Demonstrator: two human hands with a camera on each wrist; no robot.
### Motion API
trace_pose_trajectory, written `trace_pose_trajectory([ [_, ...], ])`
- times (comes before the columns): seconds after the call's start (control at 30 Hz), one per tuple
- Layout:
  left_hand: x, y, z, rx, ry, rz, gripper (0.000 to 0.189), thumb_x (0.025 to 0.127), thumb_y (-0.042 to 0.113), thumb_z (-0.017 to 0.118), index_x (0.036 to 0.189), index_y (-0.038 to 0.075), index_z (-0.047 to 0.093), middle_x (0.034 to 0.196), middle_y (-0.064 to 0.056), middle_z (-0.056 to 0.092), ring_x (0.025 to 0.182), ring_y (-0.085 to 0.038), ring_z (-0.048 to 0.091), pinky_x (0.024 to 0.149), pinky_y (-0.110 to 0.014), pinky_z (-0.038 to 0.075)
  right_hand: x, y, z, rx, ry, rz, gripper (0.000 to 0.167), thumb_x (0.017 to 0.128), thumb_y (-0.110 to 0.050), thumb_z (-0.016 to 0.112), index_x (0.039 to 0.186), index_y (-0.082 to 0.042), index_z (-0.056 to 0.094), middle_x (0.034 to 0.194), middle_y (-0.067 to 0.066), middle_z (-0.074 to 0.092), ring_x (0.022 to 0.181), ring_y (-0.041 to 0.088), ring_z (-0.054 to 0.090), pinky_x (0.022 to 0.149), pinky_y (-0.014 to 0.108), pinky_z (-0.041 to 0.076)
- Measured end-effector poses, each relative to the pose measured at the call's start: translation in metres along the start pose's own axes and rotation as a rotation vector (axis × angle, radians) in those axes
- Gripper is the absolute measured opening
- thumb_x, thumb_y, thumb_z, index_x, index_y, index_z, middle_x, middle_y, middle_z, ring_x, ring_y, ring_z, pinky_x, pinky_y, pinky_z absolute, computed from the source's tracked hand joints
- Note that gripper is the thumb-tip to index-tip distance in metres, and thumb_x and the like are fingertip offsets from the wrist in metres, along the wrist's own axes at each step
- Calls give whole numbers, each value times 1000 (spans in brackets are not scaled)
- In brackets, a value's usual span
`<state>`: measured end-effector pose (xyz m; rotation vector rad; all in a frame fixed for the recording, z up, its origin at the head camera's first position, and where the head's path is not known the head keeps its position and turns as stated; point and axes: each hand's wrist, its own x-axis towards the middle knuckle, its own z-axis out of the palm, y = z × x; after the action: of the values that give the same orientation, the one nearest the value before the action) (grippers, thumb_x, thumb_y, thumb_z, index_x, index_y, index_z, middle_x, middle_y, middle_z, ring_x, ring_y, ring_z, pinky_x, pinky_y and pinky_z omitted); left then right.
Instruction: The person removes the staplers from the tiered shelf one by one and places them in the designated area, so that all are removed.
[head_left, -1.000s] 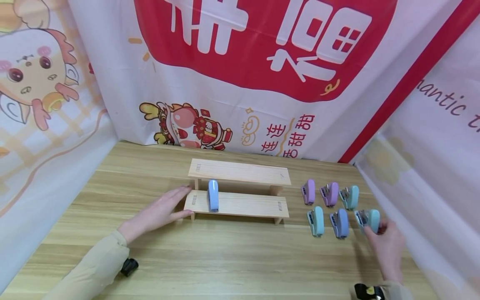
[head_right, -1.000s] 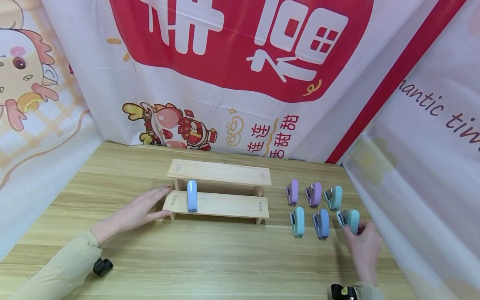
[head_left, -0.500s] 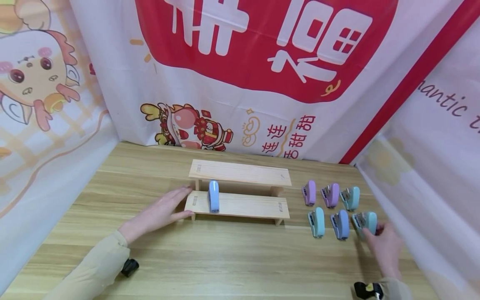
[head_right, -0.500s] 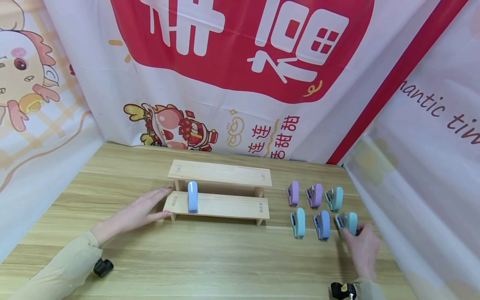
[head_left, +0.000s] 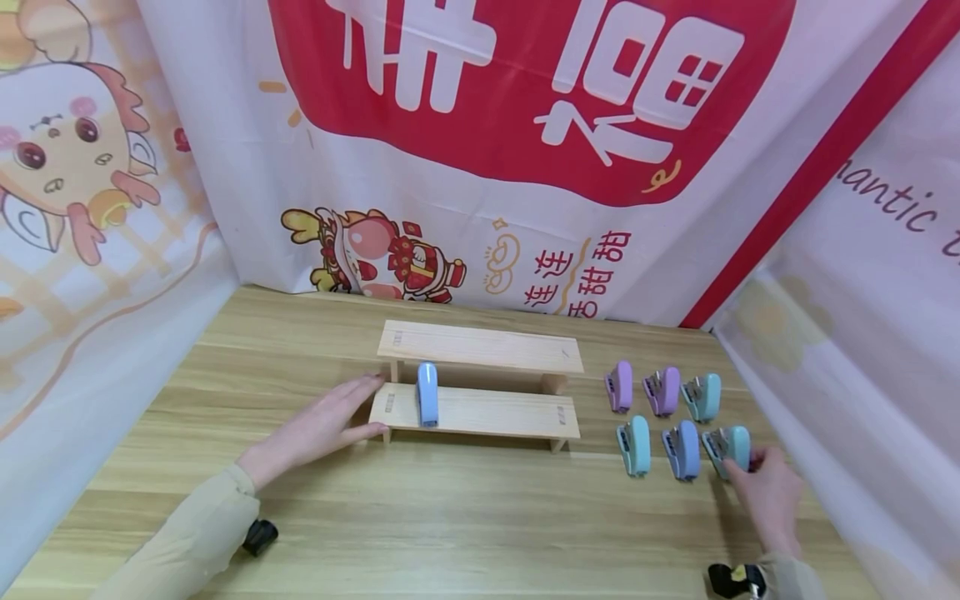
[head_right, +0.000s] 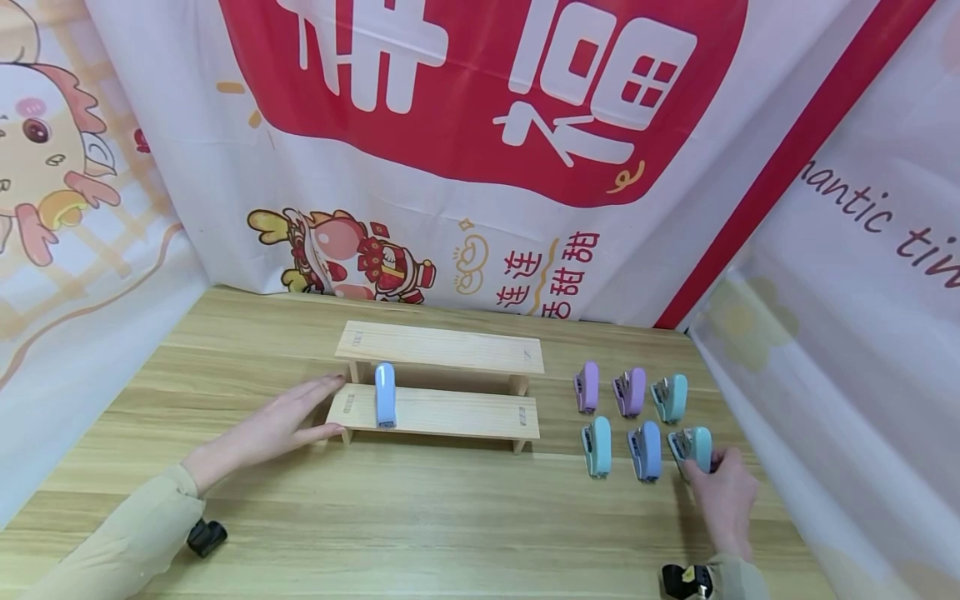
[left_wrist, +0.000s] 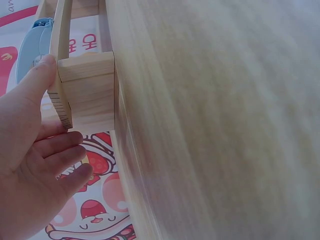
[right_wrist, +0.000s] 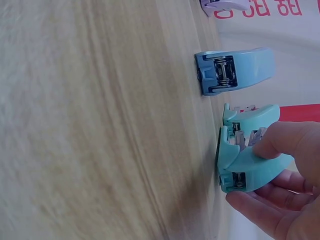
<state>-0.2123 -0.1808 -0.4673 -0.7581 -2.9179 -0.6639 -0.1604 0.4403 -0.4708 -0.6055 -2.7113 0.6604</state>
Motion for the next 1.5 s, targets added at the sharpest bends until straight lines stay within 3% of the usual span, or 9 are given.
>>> trace_pose_trajectory([
  [0.5,-1,1,0,-2,-7,-9,81,90,45,70,149,0,39,153,-26,41,138,-44,45,114,-61,39,-1,3,0,-4,8,-6,34,86,-19,70,98,10,55,89,31,65,78,40,62,56,27,41],
  [1.07,-1,-1,1,-10,-11,1,80,91,46,68,150,0,38,153,-25,42,139,-42,45,115,-60,39,-3,-3,-11,14,-66,23,43,90,-21,67,112,14,54,101,33,63,88,39,63,58,22,43],
  [1.27,0,-1,0,-10,-16,-7,80,91,46,68,150,1,38,154,-24,41,140,-43,44,115,-61,38,-6,-15,-20,22,-14,21,45,91,-18,65,117,15,51,108,36,60,94,44,61,72,44,54],
  [1.37,0,-1,0,-12,-18,-9,81,91,47,67,151,1,37,154,-24,41,140,-42,44,115,-61,38,-7,-24,-24,17,18,0,45,90,-19,66,119,14,52,109,35,62,95,43,63,69,36,54],
  [1.5,1,-1,0,-9,-16,-4,81,91,47,68,151,1,37,154,-24,41,140,-42,44,115,-61,38,-11,-40,-29,7,33,-37,46,91,-22,69,120,12,54,108,33,65,92,40,66,60,21,45],
])
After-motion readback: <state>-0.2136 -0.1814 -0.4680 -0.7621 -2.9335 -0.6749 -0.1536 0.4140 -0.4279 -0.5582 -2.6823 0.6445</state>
